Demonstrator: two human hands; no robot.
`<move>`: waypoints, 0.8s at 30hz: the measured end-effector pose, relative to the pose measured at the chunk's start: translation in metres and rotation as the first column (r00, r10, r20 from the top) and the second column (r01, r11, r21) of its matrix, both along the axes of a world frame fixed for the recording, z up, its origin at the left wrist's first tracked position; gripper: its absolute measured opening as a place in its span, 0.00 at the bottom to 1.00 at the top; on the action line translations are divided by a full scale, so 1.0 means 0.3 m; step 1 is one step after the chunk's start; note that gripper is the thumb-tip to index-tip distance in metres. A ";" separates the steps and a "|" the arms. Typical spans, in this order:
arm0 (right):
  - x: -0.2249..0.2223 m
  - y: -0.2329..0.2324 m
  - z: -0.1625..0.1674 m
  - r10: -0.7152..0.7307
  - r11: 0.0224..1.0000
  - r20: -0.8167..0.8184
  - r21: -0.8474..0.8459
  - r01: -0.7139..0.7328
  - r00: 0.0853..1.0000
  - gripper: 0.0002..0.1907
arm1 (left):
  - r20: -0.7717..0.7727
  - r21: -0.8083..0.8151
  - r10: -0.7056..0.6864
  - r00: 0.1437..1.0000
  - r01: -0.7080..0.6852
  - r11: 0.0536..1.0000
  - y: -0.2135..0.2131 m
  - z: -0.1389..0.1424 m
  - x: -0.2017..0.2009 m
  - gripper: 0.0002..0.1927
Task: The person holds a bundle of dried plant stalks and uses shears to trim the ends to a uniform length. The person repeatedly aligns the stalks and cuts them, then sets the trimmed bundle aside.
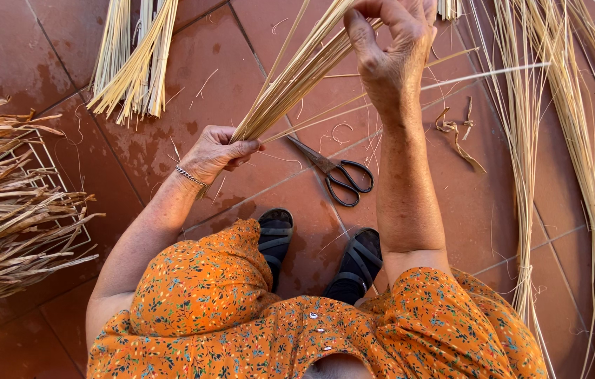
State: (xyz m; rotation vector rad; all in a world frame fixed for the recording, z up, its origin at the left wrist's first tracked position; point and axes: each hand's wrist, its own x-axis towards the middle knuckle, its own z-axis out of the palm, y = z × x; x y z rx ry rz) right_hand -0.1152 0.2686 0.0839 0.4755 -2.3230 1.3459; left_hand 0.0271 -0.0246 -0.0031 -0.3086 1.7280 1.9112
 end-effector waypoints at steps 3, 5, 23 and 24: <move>0.003 0.000 -0.007 -0.030 0.999 0.031 -0.008 0.031 0.999 0.06 | -0.009 0.012 -0.003 1.000 0.003 1.000 0.001 0.001 -0.001 0.16; 0.004 -0.003 -0.013 -0.062 0.998 0.007 0.018 0.062 0.998 0.07 | -0.019 0.016 -0.004 1.000 0.005 1.000 0.002 0.003 -0.001 0.16; -0.015 -0.009 -0.022 0.034 0.971 0.090 -0.238 -0.011 0.995 0.08 | -0.002 0.010 0.019 1.000 -0.019 1.000 -0.001 0.014 0.006 0.17; -0.018 -0.008 -0.019 0.040 0.971 0.058 -0.236 -0.025 0.998 0.07 | -0.011 0.040 0.039 0.999 -0.038 0.998 0.000 0.015 0.004 0.17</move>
